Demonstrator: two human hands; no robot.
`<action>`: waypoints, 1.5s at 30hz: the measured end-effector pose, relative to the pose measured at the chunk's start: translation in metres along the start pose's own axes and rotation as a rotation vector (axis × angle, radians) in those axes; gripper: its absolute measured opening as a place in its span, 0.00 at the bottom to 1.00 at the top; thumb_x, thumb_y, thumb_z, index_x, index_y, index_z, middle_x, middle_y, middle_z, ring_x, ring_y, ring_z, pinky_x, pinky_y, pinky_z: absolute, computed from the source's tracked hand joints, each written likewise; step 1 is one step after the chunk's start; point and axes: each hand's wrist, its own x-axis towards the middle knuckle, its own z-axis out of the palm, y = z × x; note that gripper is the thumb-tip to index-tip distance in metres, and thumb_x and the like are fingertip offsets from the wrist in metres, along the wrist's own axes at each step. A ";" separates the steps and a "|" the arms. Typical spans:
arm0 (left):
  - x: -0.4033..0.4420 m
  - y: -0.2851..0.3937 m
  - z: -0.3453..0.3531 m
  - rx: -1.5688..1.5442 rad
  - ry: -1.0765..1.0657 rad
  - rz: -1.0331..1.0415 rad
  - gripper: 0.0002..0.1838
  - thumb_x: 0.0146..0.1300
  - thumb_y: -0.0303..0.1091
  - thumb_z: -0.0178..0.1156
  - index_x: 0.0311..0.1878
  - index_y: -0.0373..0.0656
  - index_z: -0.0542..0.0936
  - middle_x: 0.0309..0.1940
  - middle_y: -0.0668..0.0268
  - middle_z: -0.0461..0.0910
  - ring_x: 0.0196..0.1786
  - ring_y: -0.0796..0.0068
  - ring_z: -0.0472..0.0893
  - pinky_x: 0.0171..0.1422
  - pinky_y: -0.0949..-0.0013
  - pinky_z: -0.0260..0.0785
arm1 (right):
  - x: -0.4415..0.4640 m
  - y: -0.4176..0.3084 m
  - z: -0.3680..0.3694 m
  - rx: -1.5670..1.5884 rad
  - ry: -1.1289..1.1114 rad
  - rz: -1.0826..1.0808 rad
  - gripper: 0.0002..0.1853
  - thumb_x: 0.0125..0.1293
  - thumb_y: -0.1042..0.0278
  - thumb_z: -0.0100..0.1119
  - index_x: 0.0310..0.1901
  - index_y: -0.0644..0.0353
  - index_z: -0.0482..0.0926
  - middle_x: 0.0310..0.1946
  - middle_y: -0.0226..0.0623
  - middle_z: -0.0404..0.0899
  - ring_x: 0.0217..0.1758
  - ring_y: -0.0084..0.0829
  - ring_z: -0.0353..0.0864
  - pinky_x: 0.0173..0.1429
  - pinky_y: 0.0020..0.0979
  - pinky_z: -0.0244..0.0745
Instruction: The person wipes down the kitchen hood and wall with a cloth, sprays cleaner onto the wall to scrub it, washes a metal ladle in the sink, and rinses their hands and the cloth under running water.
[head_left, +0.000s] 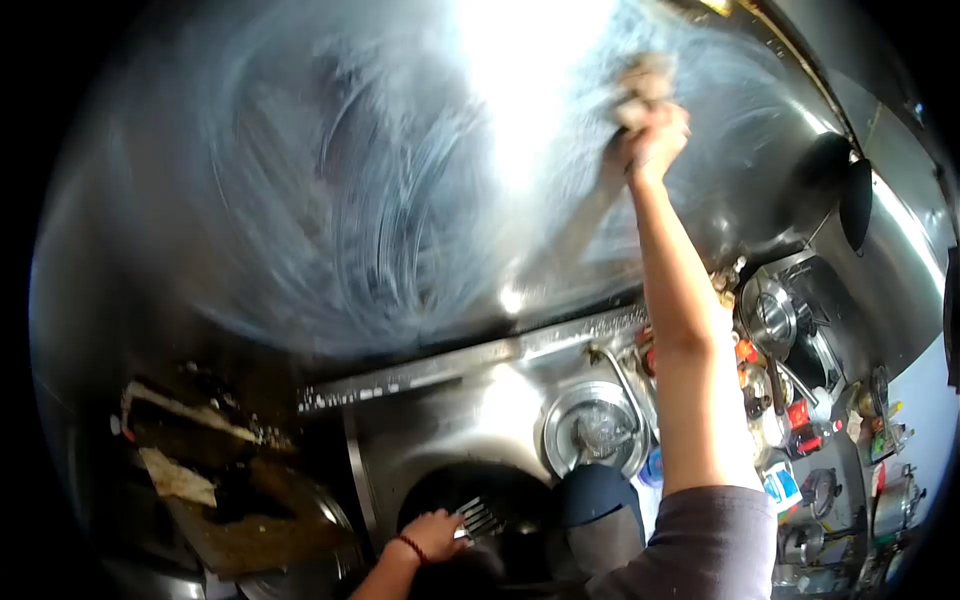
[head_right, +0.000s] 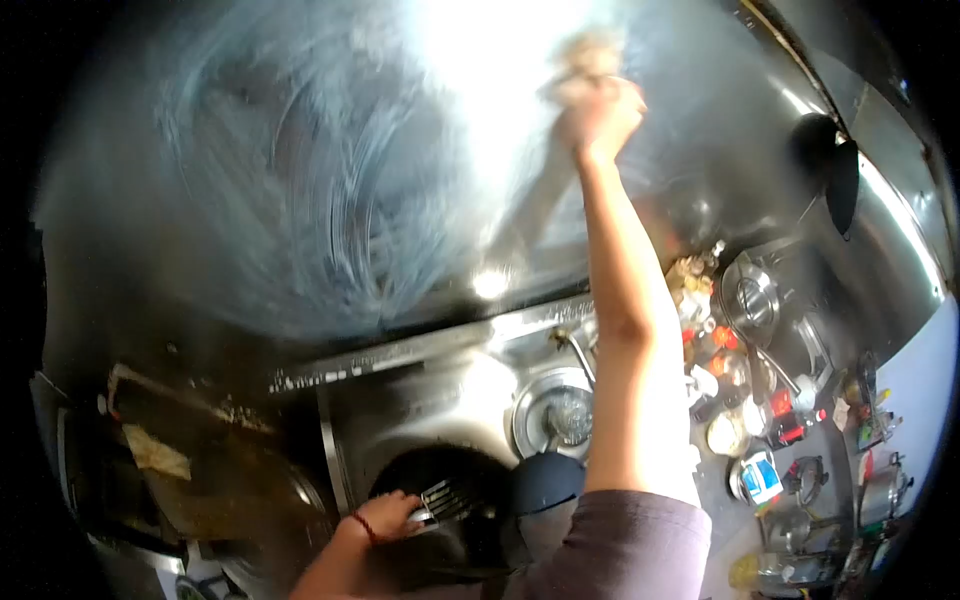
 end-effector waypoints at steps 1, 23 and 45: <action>-0.002 0.003 -0.004 0.010 0.002 0.006 0.24 0.64 0.48 0.55 0.58 0.45 0.71 0.48 0.50 0.73 0.51 0.49 0.74 0.56 0.56 0.68 | 0.030 0.006 0.022 0.202 0.394 0.386 0.18 0.64 0.57 0.52 0.48 0.62 0.74 0.40 0.38 0.77 0.43 0.33 0.76 0.48 0.33 0.73; 0.049 0.010 -0.001 -0.095 0.164 0.197 0.24 0.61 0.43 0.58 0.57 0.40 0.72 0.47 0.49 0.75 0.51 0.51 0.75 0.56 0.58 0.69 | -0.167 -0.003 0.006 -0.126 -0.036 0.531 0.26 0.61 0.67 0.49 0.61 0.67 0.64 0.57 0.54 0.68 0.64 0.47 0.63 0.66 0.45 0.56; 0.103 0.027 -0.013 -0.313 0.192 0.139 0.15 0.59 0.28 0.62 0.50 0.39 0.75 0.32 0.65 0.72 0.29 0.76 0.71 0.34 0.73 0.67 | -0.325 0.185 -0.502 -0.153 -1.377 1.856 0.21 0.55 0.60 0.68 0.46 0.63 0.77 0.35 0.36 0.80 0.36 0.25 0.78 0.42 0.25 0.74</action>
